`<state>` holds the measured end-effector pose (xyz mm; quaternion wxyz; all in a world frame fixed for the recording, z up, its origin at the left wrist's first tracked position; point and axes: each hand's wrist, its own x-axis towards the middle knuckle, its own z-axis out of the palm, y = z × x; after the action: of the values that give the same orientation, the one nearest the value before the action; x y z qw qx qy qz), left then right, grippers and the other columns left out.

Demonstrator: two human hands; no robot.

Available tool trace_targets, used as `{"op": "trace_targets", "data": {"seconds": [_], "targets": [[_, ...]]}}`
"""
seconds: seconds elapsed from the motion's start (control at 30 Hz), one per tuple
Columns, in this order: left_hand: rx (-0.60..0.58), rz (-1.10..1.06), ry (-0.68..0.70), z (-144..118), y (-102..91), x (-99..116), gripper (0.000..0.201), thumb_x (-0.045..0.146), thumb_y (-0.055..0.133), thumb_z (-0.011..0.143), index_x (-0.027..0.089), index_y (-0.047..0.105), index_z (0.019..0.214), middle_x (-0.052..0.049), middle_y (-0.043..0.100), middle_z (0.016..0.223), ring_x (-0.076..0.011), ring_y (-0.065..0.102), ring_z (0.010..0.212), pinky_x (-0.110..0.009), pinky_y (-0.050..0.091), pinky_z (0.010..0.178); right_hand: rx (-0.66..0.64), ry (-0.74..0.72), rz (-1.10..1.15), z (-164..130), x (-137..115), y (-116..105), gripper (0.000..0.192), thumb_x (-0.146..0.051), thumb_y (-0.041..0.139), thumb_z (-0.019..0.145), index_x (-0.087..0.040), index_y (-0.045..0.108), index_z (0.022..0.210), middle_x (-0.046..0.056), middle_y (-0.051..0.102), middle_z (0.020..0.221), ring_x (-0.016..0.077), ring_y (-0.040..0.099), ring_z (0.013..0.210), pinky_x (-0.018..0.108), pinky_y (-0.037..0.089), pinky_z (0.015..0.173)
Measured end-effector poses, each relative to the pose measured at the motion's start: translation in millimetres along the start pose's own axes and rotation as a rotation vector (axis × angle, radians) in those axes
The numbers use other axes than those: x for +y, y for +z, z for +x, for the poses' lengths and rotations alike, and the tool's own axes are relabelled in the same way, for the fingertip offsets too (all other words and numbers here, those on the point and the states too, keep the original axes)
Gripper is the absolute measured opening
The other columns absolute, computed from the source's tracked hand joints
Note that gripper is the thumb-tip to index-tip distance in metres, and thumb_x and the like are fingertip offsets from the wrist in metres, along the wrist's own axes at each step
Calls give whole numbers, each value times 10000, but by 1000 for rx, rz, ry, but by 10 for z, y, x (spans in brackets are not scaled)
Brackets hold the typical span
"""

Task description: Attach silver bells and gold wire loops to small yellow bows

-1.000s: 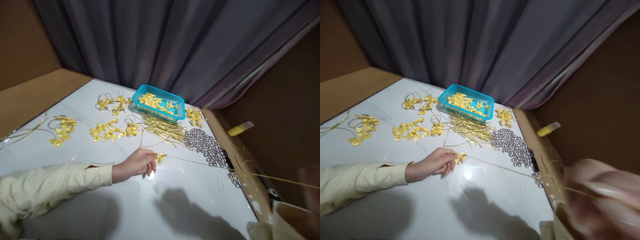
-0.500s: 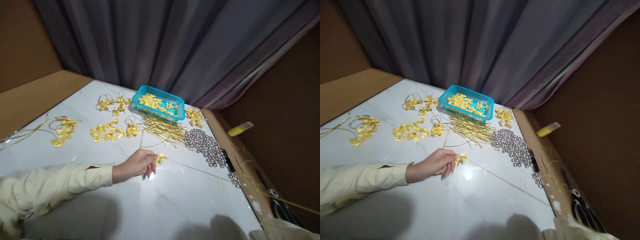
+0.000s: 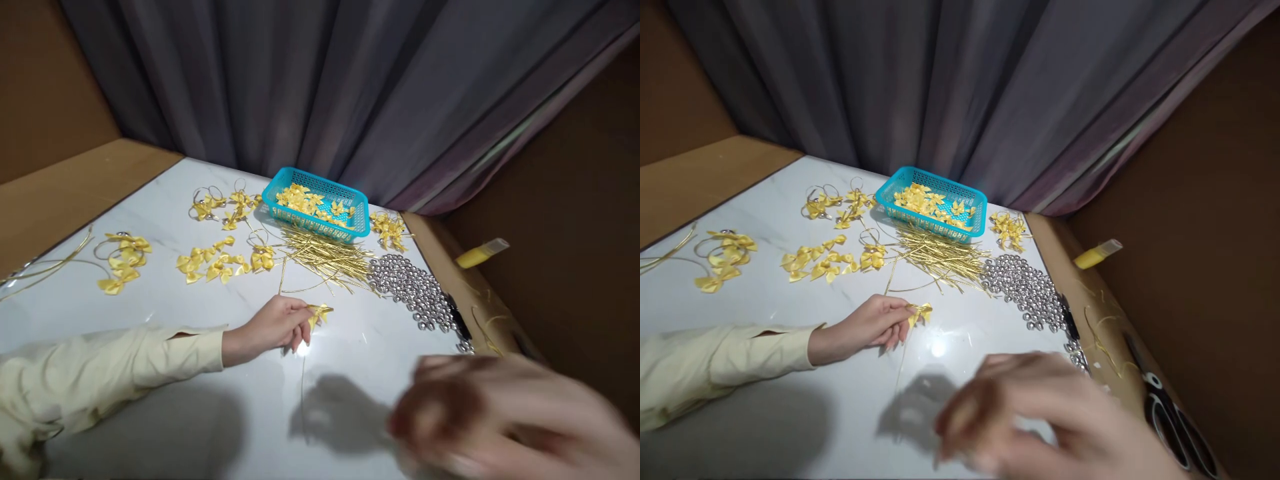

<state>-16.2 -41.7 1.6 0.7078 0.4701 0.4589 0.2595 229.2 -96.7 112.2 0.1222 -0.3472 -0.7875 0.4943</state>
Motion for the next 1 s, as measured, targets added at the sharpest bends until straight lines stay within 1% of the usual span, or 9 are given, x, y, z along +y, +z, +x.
{"op": "trace_targets", "data": {"seconds": [0.07,0.17,0.2,0.27,0.37,0.53,0.63,0.77,1.0], "targets": [[0,27,17,1,-7,-5,380,370,476,830,119,534,551,24,488,400,-44,387,326,-163,193,336,-106,60,112,358,-26,79,167,-239,505,889,-184,630,793,43,695,792,118,632,741,219,470,697],[10,64,50,4,-18,-10,382,389,485,825,120,552,562,36,463,393,-45,362,335,-166,220,351,-40,179,217,735,117,273,213,-258,491,889,-150,572,724,14,638,646,93,585,617,207,451,631],[14,72,63,3,-19,-9,375,385,488,822,122,552,562,41,455,395,-44,351,338,-168,231,358,1,218,257,803,190,332,212,-278,507,878,-144,566,724,-5,599,597,79,550,541,196,434,565],[15,71,82,-2,-15,1,360,374,490,812,126,541,556,47,456,413,-40,333,346,-172,241,369,116,256,302,872,323,424,208,-301,527,862,-136,590,752,-32,541,539,50,452,431,170,360,448],[13,58,61,-11,4,25,317,370,494,790,133,541,585,54,457,436,-39,313,356,-173,218,369,254,241,404,897,426,512,208,-311,541,847,-129,638,819,-25,557,565,24,351,371,160,278,374],[1,85,51,-10,20,25,321,380,477,792,132,543,599,42,475,446,-38,294,362,-173,176,366,432,230,535,940,442,621,218,-289,568,817,-128,669,924,-12,585,592,23,360,356,165,288,353],[15,77,63,-7,14,9,369,398,485,806,134,508,549,43,462,452,-32,277,363,-175,162,367,496,250,512,956,475,654,230,-304,569,817,-137,677,934,-13,585,591,31,399,361,167,309,360],[35,74,49,-21,11,27,382,392,497,811,141,477,523,62,405,420,-33,257,361,-176,160,373,522,247,318,942,544,672,237,-306,524,847,-151,697,896,-35,517,454,59,428,373,180,344,406],[37,89,51,-26,22,46,369,375,508,804,140,492,520,63,384,402,-37,249,360,-190,165,385,603,289,82,907,579,702,292,-315,505,850,-140,690,993,-38,467,390,91,418,377,217,354,432]]}}
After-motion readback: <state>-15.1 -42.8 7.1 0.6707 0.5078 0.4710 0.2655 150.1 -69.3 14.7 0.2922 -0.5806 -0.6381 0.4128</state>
